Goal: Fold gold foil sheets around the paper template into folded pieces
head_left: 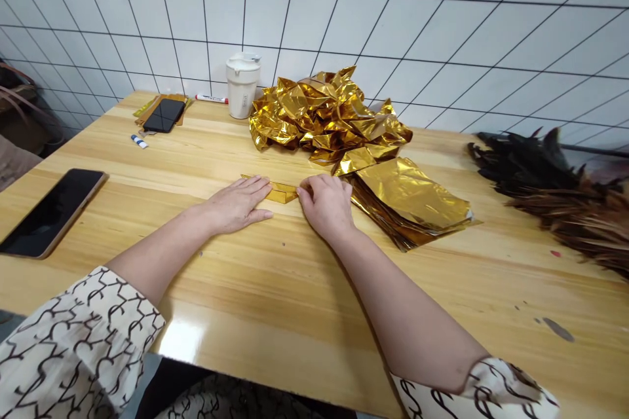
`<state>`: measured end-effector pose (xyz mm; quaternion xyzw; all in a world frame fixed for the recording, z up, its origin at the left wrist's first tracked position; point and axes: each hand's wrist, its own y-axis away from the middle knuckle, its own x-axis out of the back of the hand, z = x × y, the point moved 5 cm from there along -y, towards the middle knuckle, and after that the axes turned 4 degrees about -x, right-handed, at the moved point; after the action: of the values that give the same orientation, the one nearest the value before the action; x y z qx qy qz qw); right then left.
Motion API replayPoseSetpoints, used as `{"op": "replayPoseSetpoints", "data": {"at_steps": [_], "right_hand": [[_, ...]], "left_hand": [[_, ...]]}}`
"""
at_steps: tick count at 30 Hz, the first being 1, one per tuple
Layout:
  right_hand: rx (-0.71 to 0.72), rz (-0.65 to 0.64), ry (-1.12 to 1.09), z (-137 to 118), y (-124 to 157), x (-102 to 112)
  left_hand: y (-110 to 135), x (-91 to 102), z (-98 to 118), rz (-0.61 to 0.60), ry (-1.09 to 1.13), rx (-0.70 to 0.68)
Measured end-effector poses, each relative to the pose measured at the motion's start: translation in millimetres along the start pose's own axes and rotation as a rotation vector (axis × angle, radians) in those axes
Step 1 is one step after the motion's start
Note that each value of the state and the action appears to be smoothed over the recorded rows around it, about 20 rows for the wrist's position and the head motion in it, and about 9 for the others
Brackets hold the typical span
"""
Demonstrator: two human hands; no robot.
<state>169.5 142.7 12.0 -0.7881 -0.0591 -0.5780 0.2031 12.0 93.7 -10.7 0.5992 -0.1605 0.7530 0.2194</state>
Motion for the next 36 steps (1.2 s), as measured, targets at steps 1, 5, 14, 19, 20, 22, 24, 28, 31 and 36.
{"op": "replayPoseSetpoints", "data": {"at_steps": [1, 5, 14, 19, 20, 22, 24, 28, 31, 36], "right_hand": [[0.052, 0.011, 0.021, -5.9, 3.1, 1.6], [0.319, -0.131, -0.003, -34.7, 18.3, -6.3], [0.388, -0.347, -0.031, -47.6, 28.3, -21.5], [0.345, -0.377, -0.005, -46.8, 28.8, -18.6], [0.34, -0.377, -0.005, -46.4, 28.9, -18.0], [0.337, -0.375, -0.008, -45.3, 29.2, -17.1], [0.339, -0.374, -0.009, -43.5, 29.4, -17.0], [0.352, -0.366, -0.014, -39.3, 29.4, -17.7], [0.348, -0.366, -0.028, -35.5, 28.8, -17.8], [0.326, -0.4, -0.028, -30.5, 28.2, -11.9]], "left_hand": [[-0.2, -0.8, -0.2, 0.004, 0.001, -0.008], [-0.4, -2.8, -2.1, 0.048, 0.01, -0.046], [0.7, 2.7, 1.6, 0.038, 0.007, -0.04], [2.3, 2.1, -1.4, 0.049, -0.021, -0.006], [2.7, 1.5, -2.4, 0.051, -0.025, 0.0], [3.4, 0.9, -3.9, 0.056, -0.027, 0.009], [4.2, 1.2, -4.7, 0.059, -0.025, 0.013], [6.5, 4.9, -6.2, 0.06, -0.023, 0.03], [8.8, 9.2, -7.8, 0.059, -0.022, 0.048], [10.3, 12.7, -10.2, 0.065, -0.019, 0.054]]}}
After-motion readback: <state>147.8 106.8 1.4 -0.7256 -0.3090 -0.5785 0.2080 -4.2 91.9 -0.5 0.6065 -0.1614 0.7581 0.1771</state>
